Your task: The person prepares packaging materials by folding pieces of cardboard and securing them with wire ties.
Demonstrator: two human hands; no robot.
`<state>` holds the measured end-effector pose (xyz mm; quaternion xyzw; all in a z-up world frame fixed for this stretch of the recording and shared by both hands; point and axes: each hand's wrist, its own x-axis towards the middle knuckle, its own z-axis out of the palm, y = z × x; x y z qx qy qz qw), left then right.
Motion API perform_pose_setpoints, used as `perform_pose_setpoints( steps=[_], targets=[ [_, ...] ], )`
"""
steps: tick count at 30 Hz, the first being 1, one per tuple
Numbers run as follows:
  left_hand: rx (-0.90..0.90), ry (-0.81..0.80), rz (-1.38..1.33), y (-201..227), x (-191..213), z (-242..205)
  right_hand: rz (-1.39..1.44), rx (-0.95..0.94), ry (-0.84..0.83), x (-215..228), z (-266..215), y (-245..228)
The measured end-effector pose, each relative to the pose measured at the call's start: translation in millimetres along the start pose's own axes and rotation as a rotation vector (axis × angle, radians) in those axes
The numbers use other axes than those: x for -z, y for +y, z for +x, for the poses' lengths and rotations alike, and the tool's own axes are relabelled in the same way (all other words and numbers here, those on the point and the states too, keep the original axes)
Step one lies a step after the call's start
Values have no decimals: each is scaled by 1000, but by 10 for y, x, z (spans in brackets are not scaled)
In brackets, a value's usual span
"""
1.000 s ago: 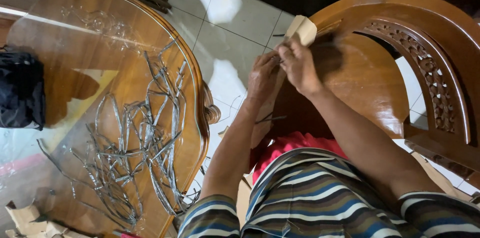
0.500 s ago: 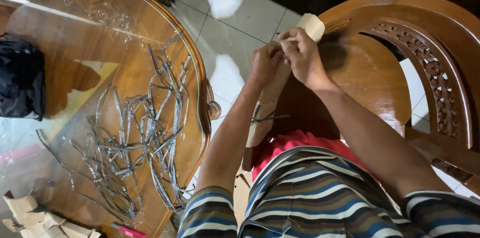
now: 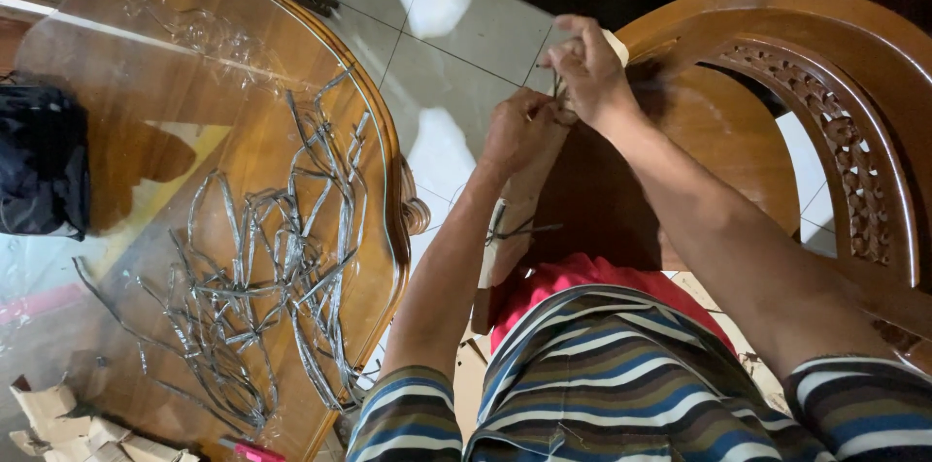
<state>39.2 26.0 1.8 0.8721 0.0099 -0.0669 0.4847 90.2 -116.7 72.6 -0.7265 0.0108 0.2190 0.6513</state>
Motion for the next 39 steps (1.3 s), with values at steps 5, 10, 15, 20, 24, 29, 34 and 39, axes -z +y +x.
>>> perform_pose_setpoints(
  steps=[5,10,15,20,24,29,34,39],
  targets=[
    [172,48,-171,-192,-81,-18,-392,202,89,-14,-197,443],
    [227,42,-194,-37,-84,-27,-492,145,162,-102,-77,998],
    [275,55,-214,-66,-85,-25,-560,111,184,-117,-148,1017],
    [318,80,-324,-70,-20,-45,-566,237,209,-161,-211,905],
    [398,65,-230,69,46,-26,-586,233,209,-178,-172,1048],
    [349,113,-303,110,48,-111,-490,14,220,-198,-109,1090],
    [298,156,-256,365,-16,-289,-456,-50,254,-236,-72,1152],
    [220,134,-170,422,9,-356,-448,-41,291,-270,-142,1038]
  ],
)
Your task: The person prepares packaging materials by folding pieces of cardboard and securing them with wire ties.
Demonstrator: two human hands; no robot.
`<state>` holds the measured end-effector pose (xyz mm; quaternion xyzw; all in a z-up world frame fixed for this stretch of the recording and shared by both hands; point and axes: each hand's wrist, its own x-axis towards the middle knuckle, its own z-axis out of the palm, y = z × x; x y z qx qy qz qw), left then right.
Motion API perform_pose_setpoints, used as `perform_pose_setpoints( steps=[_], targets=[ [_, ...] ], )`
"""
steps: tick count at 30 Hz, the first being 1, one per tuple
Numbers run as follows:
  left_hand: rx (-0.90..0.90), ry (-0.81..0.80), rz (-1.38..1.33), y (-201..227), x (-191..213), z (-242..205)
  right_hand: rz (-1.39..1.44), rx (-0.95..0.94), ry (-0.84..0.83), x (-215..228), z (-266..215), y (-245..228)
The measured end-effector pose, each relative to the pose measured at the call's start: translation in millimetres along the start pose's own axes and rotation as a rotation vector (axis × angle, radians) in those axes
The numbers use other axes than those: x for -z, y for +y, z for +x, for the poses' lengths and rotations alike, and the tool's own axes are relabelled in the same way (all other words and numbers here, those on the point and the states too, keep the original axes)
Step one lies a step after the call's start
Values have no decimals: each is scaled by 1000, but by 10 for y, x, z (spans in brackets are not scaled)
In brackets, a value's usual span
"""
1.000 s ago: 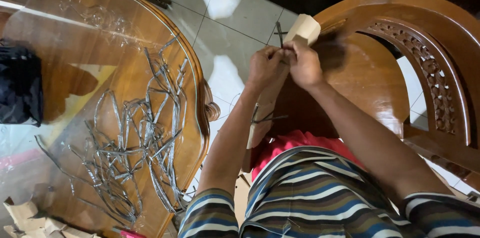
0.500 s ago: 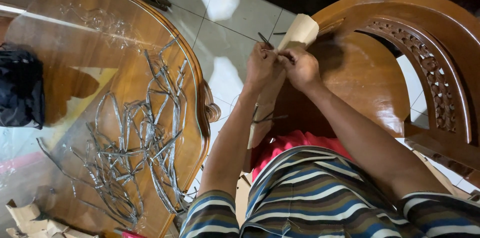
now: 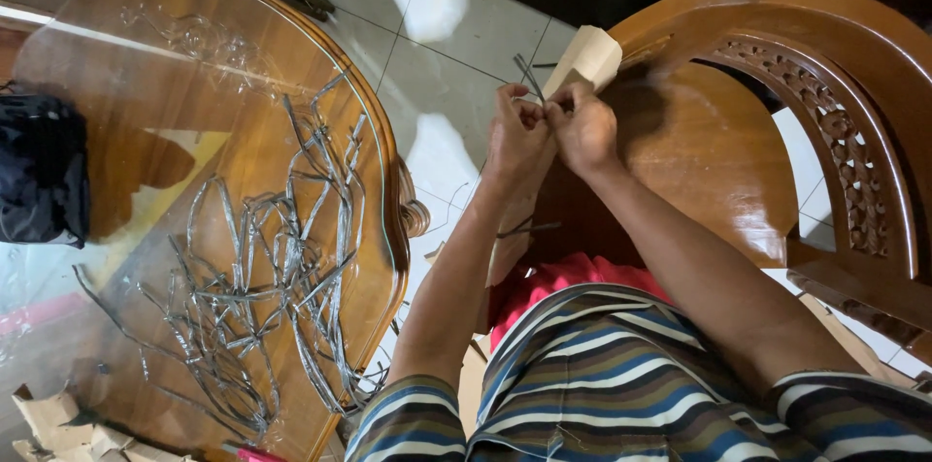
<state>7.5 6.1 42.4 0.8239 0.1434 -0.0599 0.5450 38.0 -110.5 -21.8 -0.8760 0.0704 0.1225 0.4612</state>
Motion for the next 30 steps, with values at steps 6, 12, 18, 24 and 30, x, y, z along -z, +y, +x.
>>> perform_pose_setpoints(
  steps=[6,12,18,24,30],
  targets=[
    [-54,-21,64,-268,-42,100,-139,474,93,77,-67,60],
    [-83,-32,104,-445,-80,157,-394,722,214,136,-100,75],
    [-127,-20,133,-474,-69,144,-341,901,194,213,-18,72],
    [-122,17,223,-430,-56,143,-207,479,-157,429,-38,-211],
    [-79,46,229,-524,-63,166,-236,368,-295,245,245,64]
  ],
)
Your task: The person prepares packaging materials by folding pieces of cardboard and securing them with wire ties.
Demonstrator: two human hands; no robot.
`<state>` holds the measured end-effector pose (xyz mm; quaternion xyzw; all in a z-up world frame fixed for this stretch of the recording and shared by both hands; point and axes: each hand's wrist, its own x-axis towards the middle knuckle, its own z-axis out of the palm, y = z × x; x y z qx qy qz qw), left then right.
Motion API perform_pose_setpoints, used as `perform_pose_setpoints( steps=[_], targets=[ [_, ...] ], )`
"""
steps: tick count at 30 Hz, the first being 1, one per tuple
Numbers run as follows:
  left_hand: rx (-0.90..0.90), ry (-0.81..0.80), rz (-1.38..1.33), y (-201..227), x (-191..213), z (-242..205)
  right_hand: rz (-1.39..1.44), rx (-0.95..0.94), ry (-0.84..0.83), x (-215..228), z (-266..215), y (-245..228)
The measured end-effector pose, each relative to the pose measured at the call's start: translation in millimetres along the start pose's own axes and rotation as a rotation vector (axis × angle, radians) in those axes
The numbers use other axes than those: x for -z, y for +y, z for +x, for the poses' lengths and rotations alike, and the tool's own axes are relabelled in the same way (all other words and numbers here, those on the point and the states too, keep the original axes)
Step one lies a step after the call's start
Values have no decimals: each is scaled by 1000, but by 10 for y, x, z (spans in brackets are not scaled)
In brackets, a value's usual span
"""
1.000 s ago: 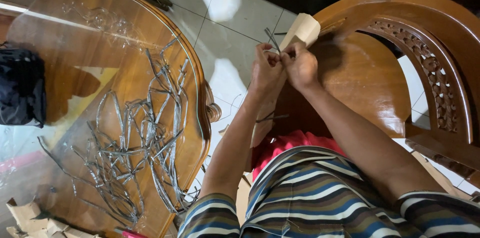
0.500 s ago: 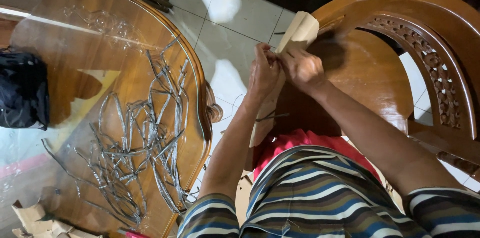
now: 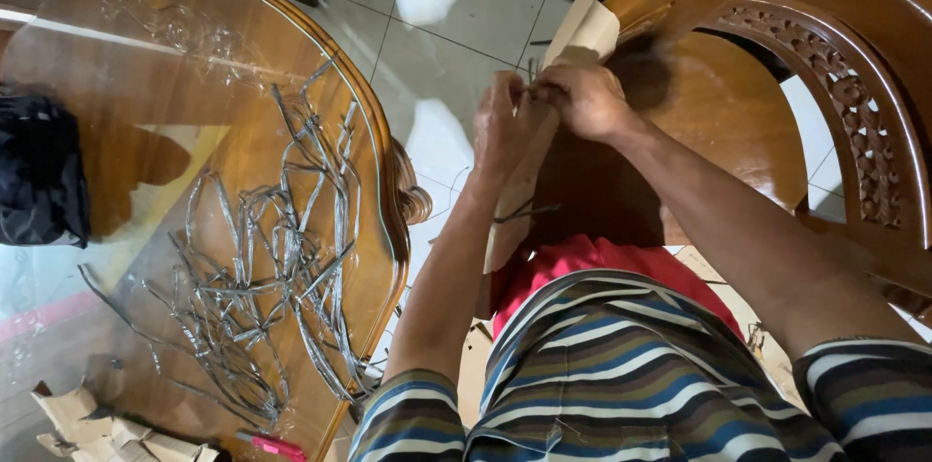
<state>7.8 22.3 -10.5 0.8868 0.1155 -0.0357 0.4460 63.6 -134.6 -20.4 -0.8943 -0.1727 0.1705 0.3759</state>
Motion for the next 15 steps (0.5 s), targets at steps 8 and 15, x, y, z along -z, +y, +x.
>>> perform_pose_setpoints(
  steps=[8,15],
  targets=[
    [-306,301,238,215,-46,-239,101,-104,-49,-64,38,28],
    [-539,303,371,166,-27,-156,78,-87,-10,-46,-28,-24]
  ],
)
